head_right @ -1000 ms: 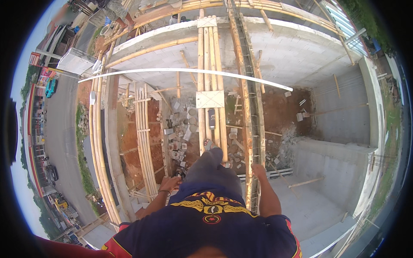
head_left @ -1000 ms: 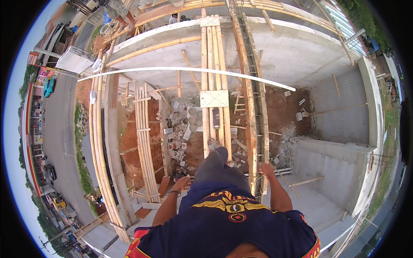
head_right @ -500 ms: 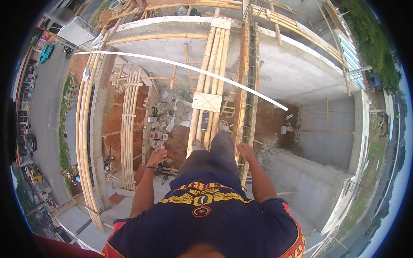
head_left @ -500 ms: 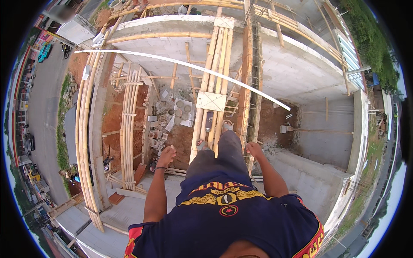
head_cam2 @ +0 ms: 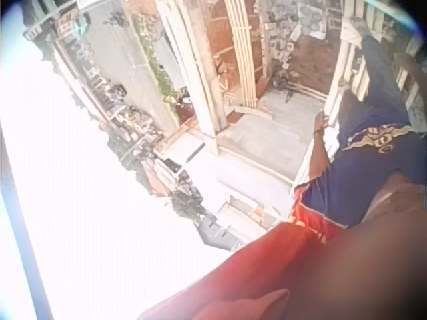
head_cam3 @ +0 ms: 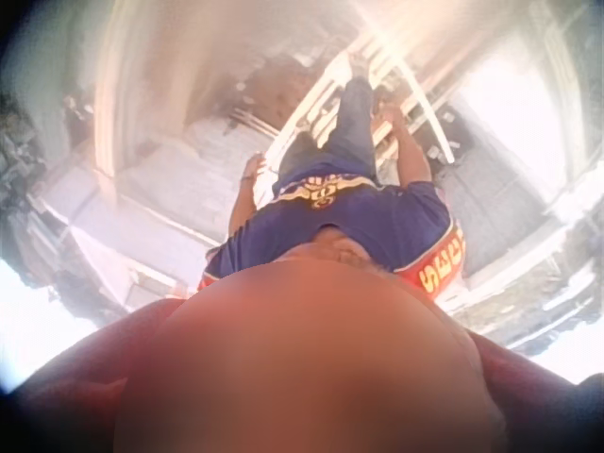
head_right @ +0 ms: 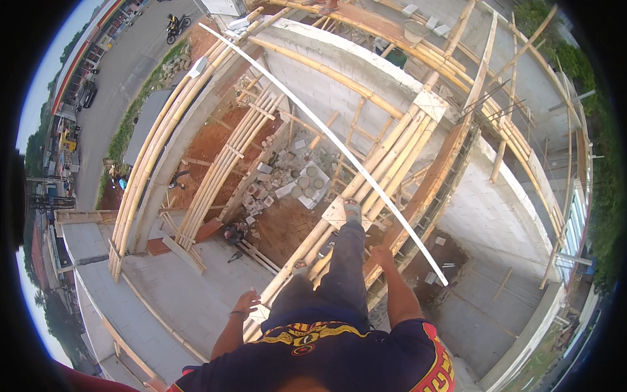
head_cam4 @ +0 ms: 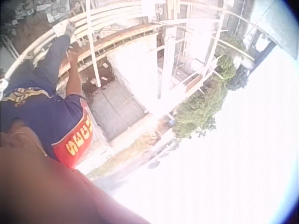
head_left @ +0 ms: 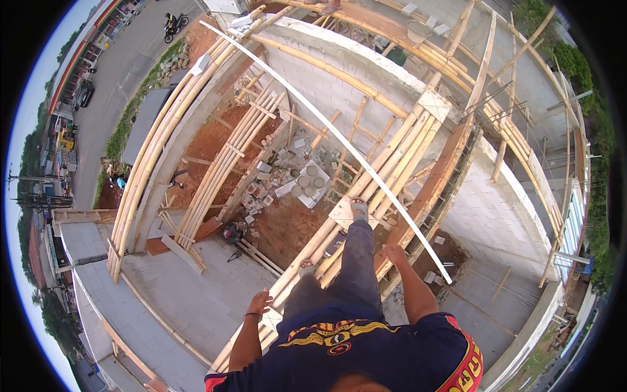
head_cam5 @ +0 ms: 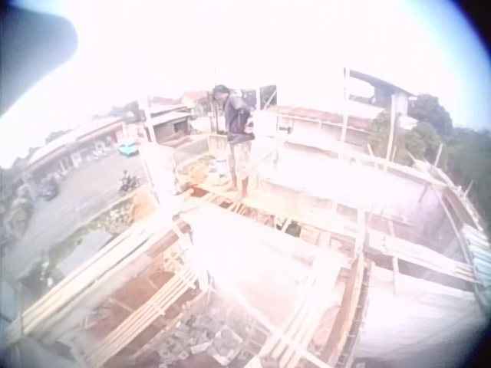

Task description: The person handles a long white PVC pipe on a bamboo scaffold, positioning and adjusting it. They then use a trowel to scoop cement from a bucket and apply it to a wall joint.

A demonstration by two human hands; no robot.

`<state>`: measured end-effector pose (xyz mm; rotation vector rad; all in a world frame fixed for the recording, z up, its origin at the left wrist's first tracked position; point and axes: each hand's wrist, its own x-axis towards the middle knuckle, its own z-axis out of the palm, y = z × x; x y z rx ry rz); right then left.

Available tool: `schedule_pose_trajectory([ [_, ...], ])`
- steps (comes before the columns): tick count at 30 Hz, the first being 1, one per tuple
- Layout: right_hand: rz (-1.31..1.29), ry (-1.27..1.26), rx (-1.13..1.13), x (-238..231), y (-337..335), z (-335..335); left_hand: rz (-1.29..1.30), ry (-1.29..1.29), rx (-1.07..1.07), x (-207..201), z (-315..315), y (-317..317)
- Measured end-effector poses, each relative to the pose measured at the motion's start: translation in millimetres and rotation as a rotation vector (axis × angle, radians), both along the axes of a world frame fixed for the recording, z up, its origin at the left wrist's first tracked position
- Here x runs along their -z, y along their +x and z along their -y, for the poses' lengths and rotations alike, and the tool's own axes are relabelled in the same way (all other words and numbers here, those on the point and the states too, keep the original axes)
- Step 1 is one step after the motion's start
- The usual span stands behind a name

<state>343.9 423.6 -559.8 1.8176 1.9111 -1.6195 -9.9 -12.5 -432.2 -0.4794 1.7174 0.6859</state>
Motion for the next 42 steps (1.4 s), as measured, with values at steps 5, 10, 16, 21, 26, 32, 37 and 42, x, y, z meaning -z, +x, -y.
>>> schedule_pose_trajectory([
  [5, 0.377, 0.235, -0.821, 124, -74, -141, 0.125, 0.015, 0.544, 17, -75, 97],
  [10, 0.391, 0.03, -0.558, 198, -142, -236, 0.061, -0.263, 0.696, 27, -111, 162],
  [16, 0.402, 0.137, -0.414, 302, -193, -269, 0.031, -0.643, 0.569, 38, -144, 221],
  [21, 0.498, 0.4, -0.365, 367, -203, -274, 0.103, -0.748, 0.484, 48, -168, 233],
  [26, 0.483, 0.193, -0.372, 414, -197, -292, 0.157, -0.78, 0.463, 58, -180, 231],
  [32, 0.385, 0.246, -0.416, 427, -186, -298, 0.19, -0.776, 0.474, 56, -180, 228],
  [37, 0.264, 0.256, -0.4, 347, -192, -274, 0.215, -0.729, 0.504, 43, -175, 218],
  [42, 0.246, 0.268, -0.358, 226, -209, -237, 0.322, -0.659, 0.574, 25, -157, 193],
])
